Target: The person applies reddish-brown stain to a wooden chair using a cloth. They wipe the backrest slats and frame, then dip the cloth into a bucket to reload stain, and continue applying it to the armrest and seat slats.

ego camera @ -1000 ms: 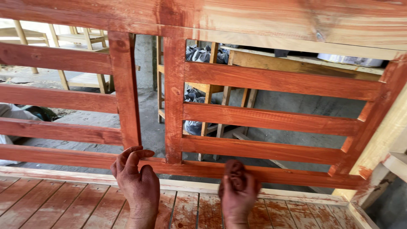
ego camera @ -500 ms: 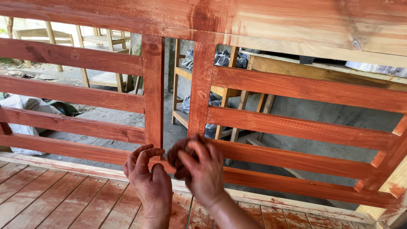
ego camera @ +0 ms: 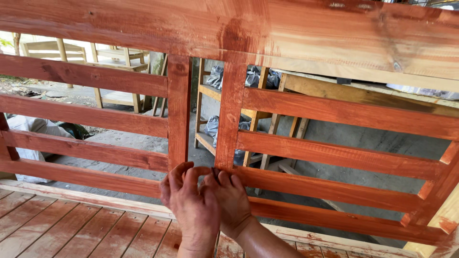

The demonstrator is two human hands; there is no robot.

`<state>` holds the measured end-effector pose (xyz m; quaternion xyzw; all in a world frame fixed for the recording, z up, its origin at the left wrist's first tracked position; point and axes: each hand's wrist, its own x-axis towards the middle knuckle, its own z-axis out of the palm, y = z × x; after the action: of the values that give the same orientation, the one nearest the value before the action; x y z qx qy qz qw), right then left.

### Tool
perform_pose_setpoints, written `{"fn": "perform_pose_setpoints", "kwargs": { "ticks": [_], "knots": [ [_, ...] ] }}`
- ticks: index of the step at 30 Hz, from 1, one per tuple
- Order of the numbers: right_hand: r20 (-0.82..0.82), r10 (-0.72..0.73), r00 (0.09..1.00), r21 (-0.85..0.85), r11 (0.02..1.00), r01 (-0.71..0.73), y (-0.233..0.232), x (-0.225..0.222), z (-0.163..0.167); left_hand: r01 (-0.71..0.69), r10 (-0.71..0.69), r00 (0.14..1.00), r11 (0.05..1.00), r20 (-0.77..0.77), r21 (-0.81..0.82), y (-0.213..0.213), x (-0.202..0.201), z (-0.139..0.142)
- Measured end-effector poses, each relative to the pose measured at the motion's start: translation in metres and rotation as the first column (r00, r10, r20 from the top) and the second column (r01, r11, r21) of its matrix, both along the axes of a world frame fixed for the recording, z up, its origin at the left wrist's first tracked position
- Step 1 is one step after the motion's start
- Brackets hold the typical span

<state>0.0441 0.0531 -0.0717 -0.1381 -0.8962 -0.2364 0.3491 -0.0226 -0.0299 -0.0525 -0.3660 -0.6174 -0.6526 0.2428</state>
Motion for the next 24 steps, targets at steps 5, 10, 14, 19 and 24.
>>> {"fn": "perform_pose_setpoints", "kwargs": {
  "ticks": [5,10,14,19,24],
  "knots": [
    [-0.101,0.030,0.994,0.200,0.980,-0.009,-0.003,-0.002,0.060,0.008,-0.008,1.000,0.998,-0.011,0.063,0.008,0.006,0.032],
    [0.053,-0.181,0.982,-0.064,0.981,0.185,0.009,-0.012,0.116,-0.004,0.004,1.000,0.988,-0.001,0.156,0.006,0.000,0.047],
    [-0.090,-0.204,0.975,0.073,0.975,0.211,0.021,-0.021,0.162,0.006,-0.009,1.000,0.986,0.013,0.169,0.005,-0.001,0.051],
    [-0.177,-0.259,0.950,0.017,0.964,0.266,0.017,-0.030,0.228,0.053,-0.057,0.998,0.984,0.017,0.172,0.006,0.002,0.056],
    [-0.216,-0.290,0.932,-0.059,0.957,0.284,0.014,-0.033,0.238,0.073,-0.079,0.997,0.979,0.022,0.188,0.006,0.002,0.054]
  ]
}}
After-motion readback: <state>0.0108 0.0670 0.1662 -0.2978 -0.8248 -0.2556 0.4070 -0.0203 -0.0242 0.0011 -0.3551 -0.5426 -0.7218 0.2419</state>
